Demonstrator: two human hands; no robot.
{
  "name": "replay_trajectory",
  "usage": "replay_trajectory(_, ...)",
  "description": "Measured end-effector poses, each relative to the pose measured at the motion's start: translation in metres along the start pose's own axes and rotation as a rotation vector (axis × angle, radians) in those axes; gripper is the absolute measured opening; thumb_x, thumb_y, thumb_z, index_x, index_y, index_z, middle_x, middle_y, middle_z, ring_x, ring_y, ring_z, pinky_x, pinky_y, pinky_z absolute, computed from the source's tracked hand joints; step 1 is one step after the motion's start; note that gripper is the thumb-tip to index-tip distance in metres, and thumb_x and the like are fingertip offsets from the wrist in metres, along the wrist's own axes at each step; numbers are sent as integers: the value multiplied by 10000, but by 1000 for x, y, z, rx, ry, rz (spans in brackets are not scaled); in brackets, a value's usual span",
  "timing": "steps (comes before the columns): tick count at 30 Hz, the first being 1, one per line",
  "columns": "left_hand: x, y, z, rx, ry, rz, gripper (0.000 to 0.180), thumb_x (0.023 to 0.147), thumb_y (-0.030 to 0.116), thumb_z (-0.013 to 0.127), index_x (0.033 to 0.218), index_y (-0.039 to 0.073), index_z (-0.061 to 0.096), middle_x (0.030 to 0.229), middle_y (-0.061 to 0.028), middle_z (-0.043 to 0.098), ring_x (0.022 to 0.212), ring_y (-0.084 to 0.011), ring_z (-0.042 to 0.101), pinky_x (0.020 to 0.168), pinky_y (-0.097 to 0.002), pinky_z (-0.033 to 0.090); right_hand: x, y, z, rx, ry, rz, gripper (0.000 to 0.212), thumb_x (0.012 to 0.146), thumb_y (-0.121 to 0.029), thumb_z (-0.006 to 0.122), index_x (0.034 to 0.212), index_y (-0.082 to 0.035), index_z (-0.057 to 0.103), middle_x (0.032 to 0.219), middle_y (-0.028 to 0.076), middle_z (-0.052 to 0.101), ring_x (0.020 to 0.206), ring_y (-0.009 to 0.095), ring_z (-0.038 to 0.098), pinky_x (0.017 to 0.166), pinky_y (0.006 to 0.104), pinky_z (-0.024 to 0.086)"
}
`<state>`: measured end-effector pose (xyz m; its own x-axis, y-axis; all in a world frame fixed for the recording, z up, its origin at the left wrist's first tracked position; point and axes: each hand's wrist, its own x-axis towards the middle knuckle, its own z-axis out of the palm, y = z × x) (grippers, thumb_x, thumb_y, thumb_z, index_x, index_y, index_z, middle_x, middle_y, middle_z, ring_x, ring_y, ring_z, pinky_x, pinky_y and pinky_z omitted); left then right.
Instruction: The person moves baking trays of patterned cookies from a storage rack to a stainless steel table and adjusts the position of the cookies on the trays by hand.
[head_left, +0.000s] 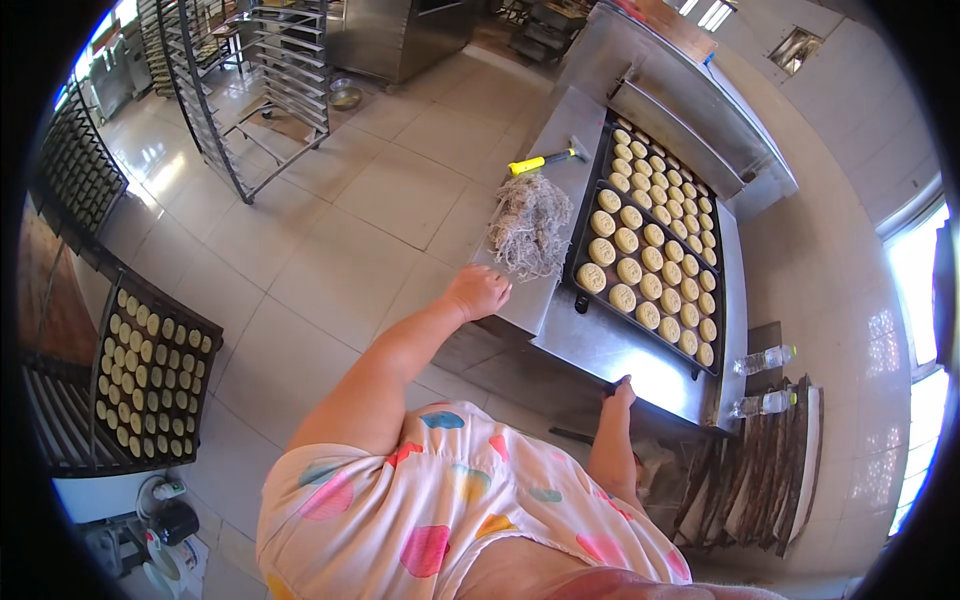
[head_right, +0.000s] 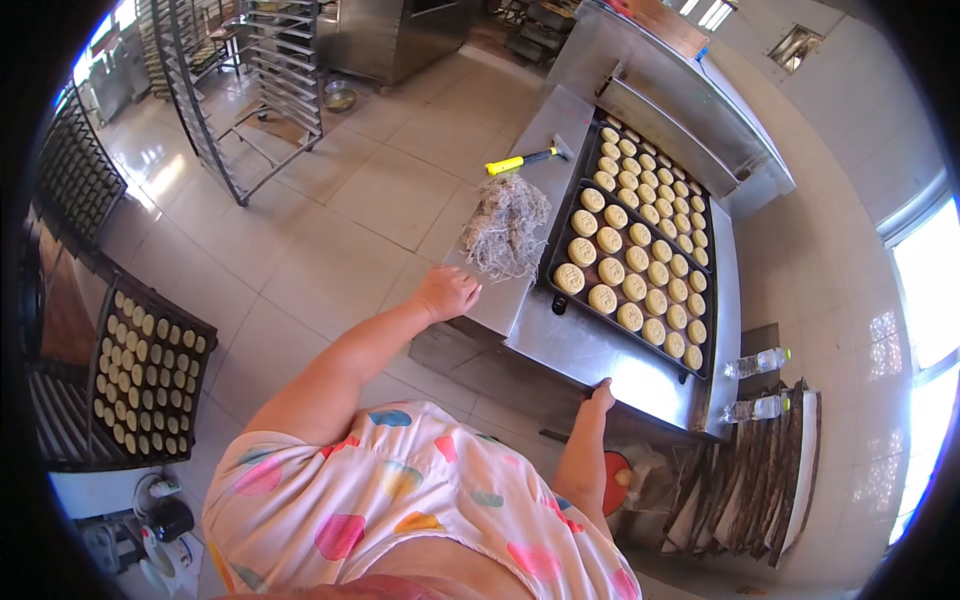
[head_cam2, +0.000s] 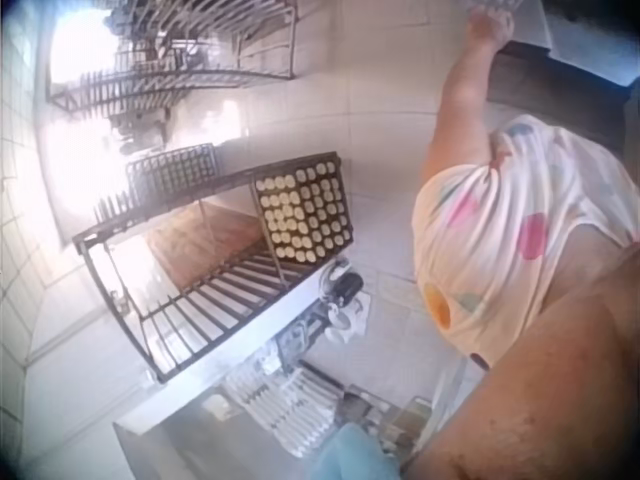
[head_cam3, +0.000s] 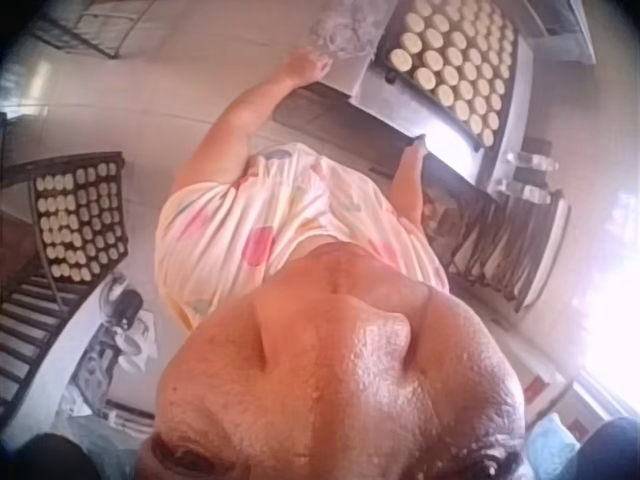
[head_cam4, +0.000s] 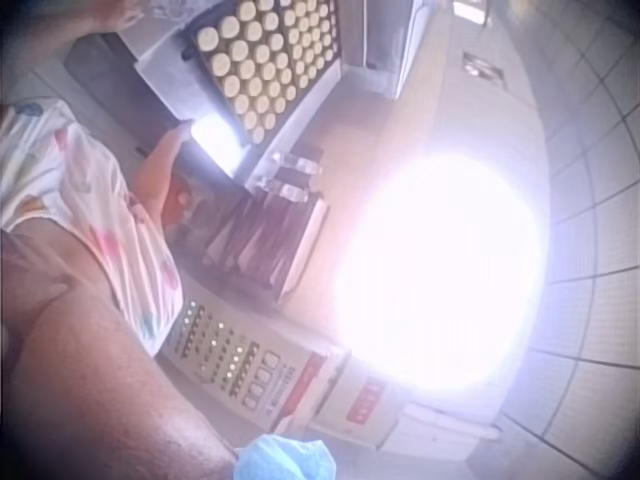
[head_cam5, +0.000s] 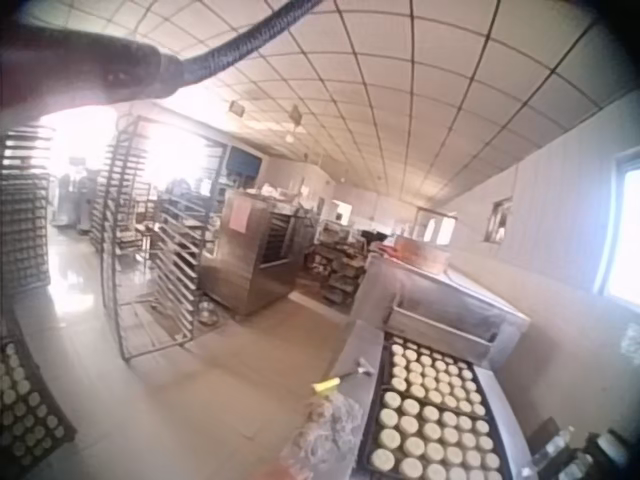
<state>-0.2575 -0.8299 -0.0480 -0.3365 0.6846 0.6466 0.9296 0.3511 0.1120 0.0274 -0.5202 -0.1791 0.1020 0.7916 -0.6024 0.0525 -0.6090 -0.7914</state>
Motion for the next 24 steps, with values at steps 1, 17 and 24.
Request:
replay_trajectory(1, 1, 1, 1, -5, -1, 3, 227, 794, 229, 574, 598, 115, 561, 613, -33, 593, 613, -221, 581, 603, -370, 469, 2, 0, -2, -10, -5, -6, 342, 855, -423, 595, 960, -103, 535, 878, 69, 558, 703, 240, 548, 517, 373, 466)
replay_trajectory(17, 0, -2, 2, -4, -78, -9, 238, 818, 236, 546, 623, 103, 581, 641, -55, 614, 651, -233, 602, 640, -384, 473, -14, -3, -2, -76, 4, -34, 363, 845, -410, 618, 961, -73, 552, 888, 75, 563, 753, 236, 522, 532, 382, 453)
replay_trajectory(24, 5, 2, 1, -15, -70, 1, 227, 809, 226, 554, 618, 104, 572, 636, -56, 613, 653, -233, 605, 633, -384, 472, -4, -5, -9, -87, 30, -11, 347, 840, -416, 621, 980, -105, 554, 893, 70, 566, 758, 243, 555, 560, 394, 487)
